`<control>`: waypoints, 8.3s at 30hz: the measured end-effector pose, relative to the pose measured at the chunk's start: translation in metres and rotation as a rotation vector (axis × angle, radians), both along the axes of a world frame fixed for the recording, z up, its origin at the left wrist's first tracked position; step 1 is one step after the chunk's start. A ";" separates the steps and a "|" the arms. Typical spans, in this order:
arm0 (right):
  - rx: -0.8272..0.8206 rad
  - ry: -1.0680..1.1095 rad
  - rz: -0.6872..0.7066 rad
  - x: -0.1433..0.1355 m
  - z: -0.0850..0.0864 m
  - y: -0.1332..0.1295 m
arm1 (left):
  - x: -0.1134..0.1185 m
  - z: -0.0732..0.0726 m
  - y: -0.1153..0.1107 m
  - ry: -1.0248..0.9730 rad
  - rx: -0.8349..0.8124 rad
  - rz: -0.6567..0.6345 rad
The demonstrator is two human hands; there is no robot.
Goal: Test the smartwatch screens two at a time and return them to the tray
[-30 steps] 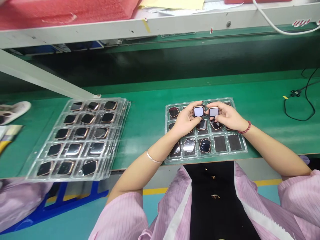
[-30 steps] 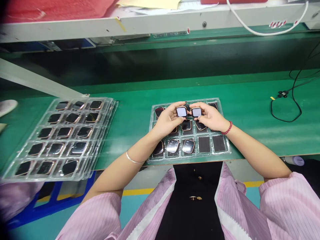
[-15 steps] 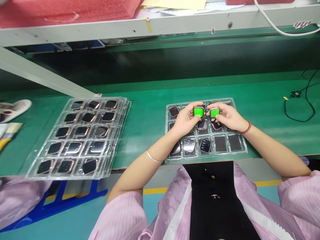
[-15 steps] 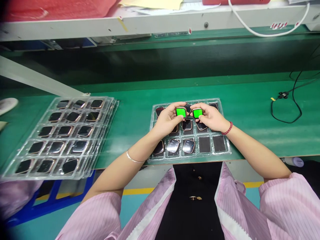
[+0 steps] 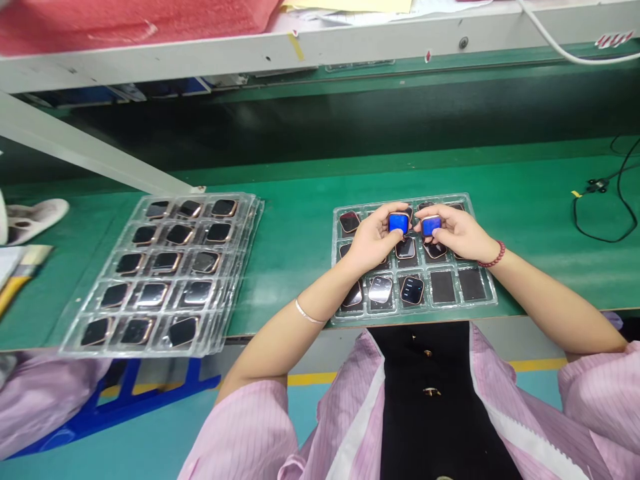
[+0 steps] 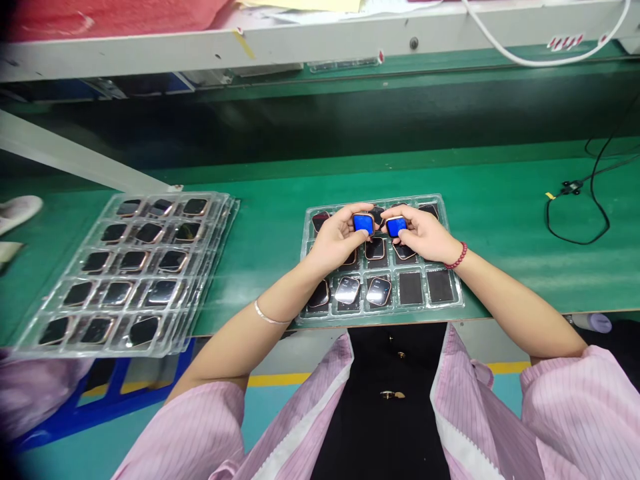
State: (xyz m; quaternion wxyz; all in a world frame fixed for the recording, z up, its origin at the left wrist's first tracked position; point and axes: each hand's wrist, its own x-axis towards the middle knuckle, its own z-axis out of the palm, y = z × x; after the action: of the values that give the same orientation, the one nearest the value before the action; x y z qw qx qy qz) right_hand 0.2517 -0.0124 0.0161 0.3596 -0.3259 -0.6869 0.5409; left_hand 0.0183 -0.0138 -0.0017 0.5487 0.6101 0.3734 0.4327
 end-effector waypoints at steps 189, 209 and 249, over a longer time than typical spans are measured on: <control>-0.618 0.469 -0.050 0.014 0.006 0.010 | -0.013 0.014 0.017 -0.320 -0.459 -0.092; -0.677 0.363 0.021 0.015 0.003 0.014 | -0.012 0.010 0.018 -0.292 -0.445 -0.096; -0.019 0.010 -0.129 -0.004 -0.001 -0.004 | 0.001 0.008 -0.001 -0.070 -0.121 -0.115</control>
State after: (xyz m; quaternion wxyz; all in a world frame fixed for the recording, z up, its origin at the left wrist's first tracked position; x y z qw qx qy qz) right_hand 0.2480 -0.0161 0.0148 0.3940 -0.3700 -0.6574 0.5250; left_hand 0.0196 -0.0144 0.0065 0.6213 0.5809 0.3438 0.3980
